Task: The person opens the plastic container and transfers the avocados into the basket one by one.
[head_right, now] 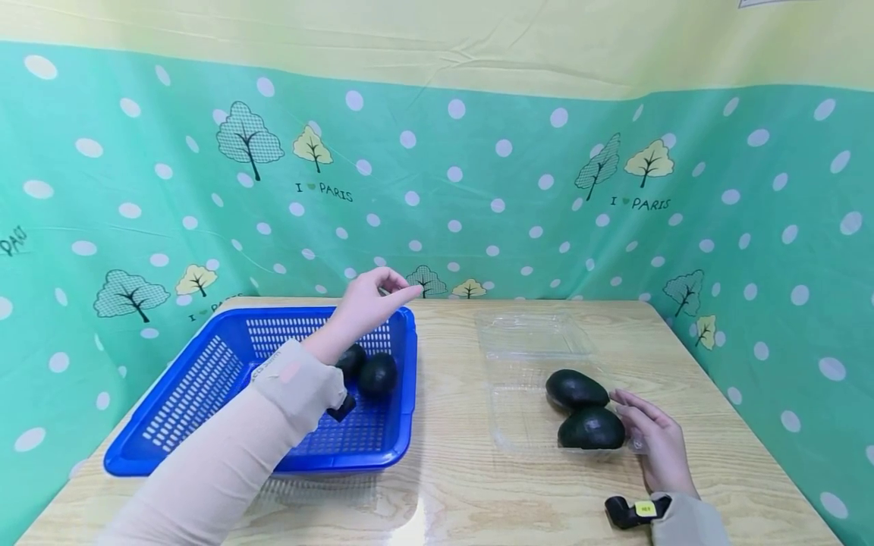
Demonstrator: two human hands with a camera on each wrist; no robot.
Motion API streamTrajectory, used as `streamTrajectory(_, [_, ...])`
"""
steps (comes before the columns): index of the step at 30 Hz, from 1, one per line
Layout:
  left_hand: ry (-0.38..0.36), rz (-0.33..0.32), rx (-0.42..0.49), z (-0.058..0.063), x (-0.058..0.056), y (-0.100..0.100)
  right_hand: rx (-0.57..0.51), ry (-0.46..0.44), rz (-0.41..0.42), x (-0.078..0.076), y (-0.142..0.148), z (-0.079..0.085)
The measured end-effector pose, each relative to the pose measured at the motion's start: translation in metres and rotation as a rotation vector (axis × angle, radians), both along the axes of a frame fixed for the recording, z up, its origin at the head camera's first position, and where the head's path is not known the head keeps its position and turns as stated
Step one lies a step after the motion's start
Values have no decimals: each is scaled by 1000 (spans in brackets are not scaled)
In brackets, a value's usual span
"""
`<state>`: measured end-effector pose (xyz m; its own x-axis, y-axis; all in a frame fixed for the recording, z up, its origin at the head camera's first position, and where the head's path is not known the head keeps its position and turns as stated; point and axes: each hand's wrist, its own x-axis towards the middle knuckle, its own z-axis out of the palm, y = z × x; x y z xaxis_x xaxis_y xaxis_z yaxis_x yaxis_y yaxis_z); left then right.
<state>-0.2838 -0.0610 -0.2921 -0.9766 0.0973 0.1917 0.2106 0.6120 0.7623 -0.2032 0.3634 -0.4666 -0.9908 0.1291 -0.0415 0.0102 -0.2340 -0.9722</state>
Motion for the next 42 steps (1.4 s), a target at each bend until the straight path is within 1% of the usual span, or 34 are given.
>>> streamTrajectory(11, [23,-26,73,1,1,21,10,-9,-12,-1,0,1])
streamTrajectory(19, [10,-57,121,2,0,34,6,-6,-8,-1,1,1])
streamTrajectory(26, [-3,-88,155,4,2,43,0,3,1,0,0,0])
streamTrajectory(30, [-10,-107,192,5,3,50,2,-12,-4,-1,0,1])
streamTrajectory(35, [-34,-139,215,6,7,58,12,-17,-12,0,-1,2])
streamTrajectory(42, [-76,-165,281,7,11,69,18,-12,-18,0,-1,1])
